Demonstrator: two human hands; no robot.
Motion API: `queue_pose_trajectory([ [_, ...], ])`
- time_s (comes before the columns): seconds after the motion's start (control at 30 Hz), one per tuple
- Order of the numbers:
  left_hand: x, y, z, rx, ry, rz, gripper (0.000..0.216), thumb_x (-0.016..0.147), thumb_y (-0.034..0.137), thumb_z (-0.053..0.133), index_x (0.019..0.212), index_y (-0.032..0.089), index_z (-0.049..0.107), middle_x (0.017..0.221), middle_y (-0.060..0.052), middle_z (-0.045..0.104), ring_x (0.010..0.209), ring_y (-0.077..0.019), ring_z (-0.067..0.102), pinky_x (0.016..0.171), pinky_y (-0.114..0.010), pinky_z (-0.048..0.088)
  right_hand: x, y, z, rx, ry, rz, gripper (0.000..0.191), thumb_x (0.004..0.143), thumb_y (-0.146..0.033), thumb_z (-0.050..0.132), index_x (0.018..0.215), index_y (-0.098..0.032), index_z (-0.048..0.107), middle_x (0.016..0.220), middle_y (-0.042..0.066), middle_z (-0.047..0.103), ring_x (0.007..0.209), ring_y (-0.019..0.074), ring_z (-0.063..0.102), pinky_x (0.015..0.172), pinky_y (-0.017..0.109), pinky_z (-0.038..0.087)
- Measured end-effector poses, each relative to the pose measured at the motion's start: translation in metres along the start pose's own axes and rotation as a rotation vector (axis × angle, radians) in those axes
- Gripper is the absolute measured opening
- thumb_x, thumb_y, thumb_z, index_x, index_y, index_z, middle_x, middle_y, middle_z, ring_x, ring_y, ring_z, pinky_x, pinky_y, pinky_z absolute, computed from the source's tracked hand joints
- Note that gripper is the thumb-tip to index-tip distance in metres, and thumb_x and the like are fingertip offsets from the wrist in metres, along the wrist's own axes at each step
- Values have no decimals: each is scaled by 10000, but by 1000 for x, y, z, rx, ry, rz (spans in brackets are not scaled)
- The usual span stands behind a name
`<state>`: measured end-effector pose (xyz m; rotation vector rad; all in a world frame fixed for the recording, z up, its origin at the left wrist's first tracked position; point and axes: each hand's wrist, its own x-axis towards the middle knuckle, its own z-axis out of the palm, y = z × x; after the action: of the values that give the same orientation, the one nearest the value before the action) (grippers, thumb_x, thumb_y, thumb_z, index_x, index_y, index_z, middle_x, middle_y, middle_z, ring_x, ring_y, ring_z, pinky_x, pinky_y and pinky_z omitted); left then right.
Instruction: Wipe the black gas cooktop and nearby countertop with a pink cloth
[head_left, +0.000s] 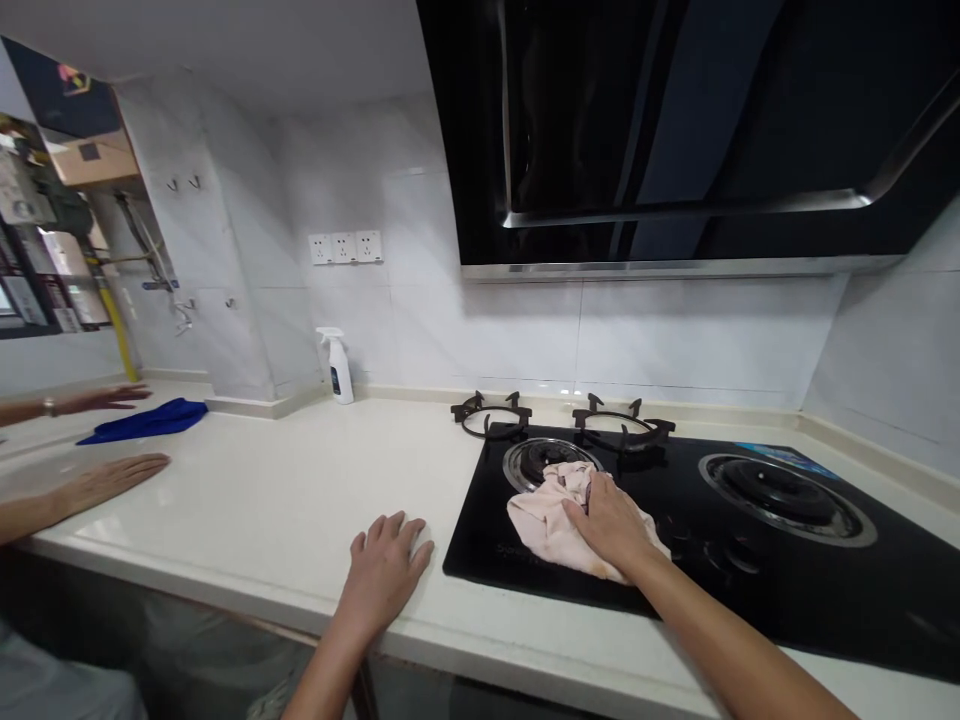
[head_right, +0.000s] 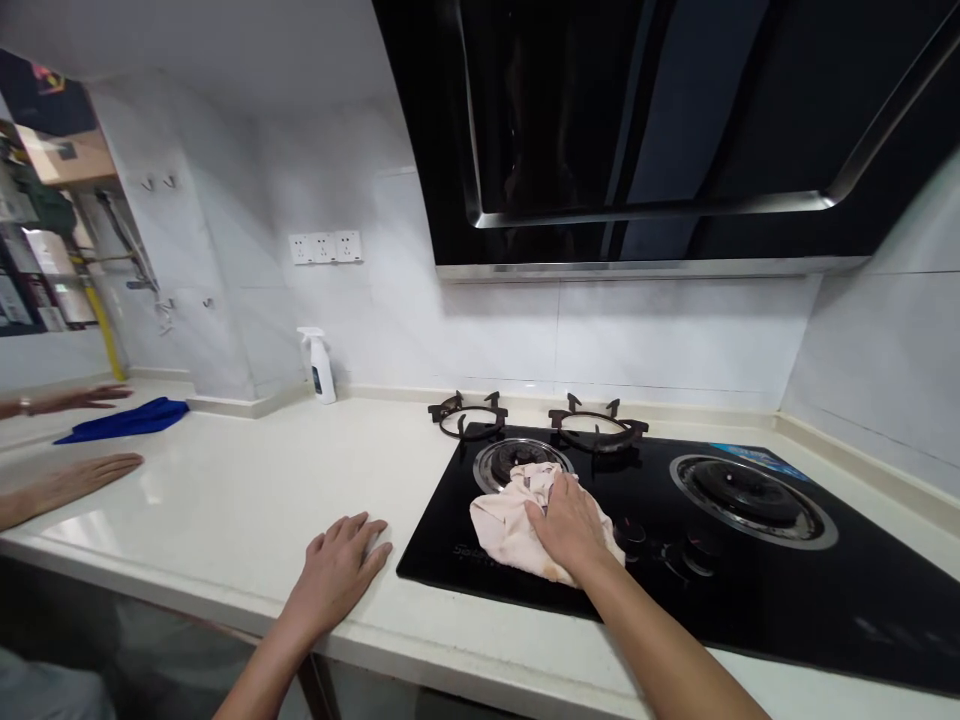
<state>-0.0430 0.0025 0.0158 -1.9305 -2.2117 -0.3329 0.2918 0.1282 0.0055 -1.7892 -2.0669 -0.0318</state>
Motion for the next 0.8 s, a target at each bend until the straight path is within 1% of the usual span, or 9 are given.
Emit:
queue_pose_trajectory([
  [0.17, 1, 0, 2, 1, -9, 0, 397, 1028, 379, 460, 1367, 267, 634, 1510, -115, 541, 1433, -337, 432, 1148, -547, 341, 20, 1, 0, 24, 40, 52, 681, 996, -488, 459, 1462, 5, 396, 1455, 267, 499, 1401, 351, 444, 1142, 416, 339],
  [0.3, 1, -1, 3, 0, -15, 0, 402, 1029, 377, 458, 1373, 266, 633, 1514, -116, 538, 1438, -343, 423, 1146, -553, 341, 33, 2, 1, 54, 50, 89, 658, 997, -512, 447, 1433, -20, 419, 1404, 252, 534, 1335, 353, 502, 1107, 413, 368],
  [0.4, 2, -3, 5, 7, 6, 8, 397, 1017, 378, 474, 1359, 267, 644, 1506, -118, 548, 1430, -347, 429, 1137, -551, 350, 42, 3, 0, 74, 49, 130, 650, 1000, -535, 418, 1420, -39, 430, 1400, 246, 536, 1300, 347, 531, 1089, 408, 380],
  [0.57, 4, -5, 9, -8, 3, 9, 405, 1007, 387, 476, 1350, 270, 657, 1505, -109, 553, 1438, -358, 420, 1147, -558, 336, 62, 7, -1, 118, 47, 218, 668, 1000, -566, 372, 1444, -69, 420, 1426, 241, 529, 1258, 349, 568, 1055, 418, 408],
  [0.67, 4, -8, 12, -32, 10, 13, 408, 998, 398, 484, 1347, 280, 659, 1503, -104, 557, 1440, -362, 417, 1153, -568, 326, 73, 9, -1, 146, 41, 247, 668, 991, -570, 375, 1451, -89, 427, 1436, 229, 528, 1234, 340, 588, 1036, 415, 424],
  [0.8, 4, -13, 19, -47, 14, 11, 425, 993, 415, 469, 1357, 291, 651, 1509, -96, 552, 1450, -361, 403, 1148, -574, 328, 88, 9, 0, 163, 45, 269, 642, 970, -566, 402, 1405, -99, 478, 1375, 221, 567, 1219, 342, 595, 1024, 414, 434],
])
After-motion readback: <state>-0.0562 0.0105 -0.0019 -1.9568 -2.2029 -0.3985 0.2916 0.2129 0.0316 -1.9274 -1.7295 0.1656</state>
